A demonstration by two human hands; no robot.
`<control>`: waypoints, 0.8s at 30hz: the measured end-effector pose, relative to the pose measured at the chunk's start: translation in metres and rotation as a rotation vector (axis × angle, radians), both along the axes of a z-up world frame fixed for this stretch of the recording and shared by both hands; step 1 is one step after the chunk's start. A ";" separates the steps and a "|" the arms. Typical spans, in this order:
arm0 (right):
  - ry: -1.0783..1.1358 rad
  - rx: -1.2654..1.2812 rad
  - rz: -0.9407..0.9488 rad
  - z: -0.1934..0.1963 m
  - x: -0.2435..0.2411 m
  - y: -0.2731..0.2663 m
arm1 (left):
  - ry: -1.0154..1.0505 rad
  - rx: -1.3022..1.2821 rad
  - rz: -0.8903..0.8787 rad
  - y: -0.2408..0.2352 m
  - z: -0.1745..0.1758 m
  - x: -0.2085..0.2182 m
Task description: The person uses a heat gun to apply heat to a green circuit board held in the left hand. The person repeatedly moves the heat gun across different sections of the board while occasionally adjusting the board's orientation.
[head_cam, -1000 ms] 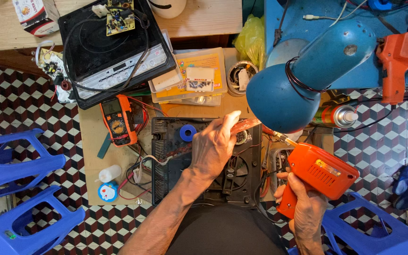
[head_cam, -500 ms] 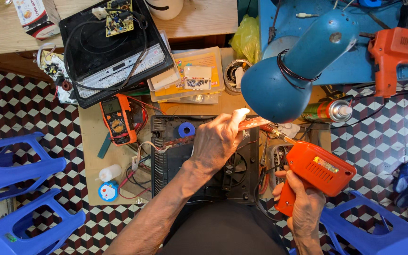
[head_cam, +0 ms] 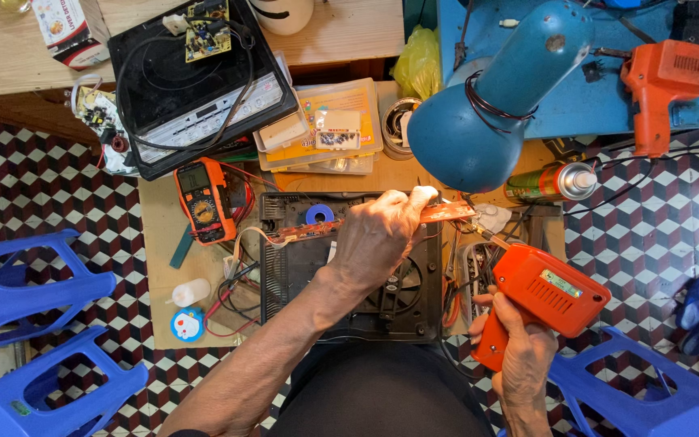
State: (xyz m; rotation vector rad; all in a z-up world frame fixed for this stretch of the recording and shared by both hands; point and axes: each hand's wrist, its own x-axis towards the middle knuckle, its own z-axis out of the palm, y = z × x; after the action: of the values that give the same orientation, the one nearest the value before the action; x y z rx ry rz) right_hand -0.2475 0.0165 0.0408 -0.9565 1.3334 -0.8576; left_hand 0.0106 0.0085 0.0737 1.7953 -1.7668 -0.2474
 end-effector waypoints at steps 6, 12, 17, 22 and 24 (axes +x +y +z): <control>-0.010 0.001 -0.010 -0.004 -0.006 0.005 | 0.065 0.014 -0.001 0.003 0.001 -0.004; -0.022 -0.010 -0.025 -0.004 -0.009 0.009 | 0.118 -0.036 -0.005 0.007 0.002 -0.007; -0.019 0.001 -0.036 -0.003 -0.011 0.011 | 0.143 -0.049 0.003 0.012 0.003 -0.011; -0.008 0.028 -0.053 0.000 -0.011 0.013 | 0.168 -0.115 0.008 0.015 0.006 -0.012; -0.013 0.025 -0.058 0.000 -0.010 0.014 | 0.145 -0.139 0.006 0.020 0.008 -0.011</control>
State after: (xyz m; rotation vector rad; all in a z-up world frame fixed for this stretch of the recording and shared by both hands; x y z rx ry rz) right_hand -0.2578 0.0305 0.0412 -0.8946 1.3639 -0.8879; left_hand -0.0001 0.0280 0.0821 1.6422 -1.6363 -0.2401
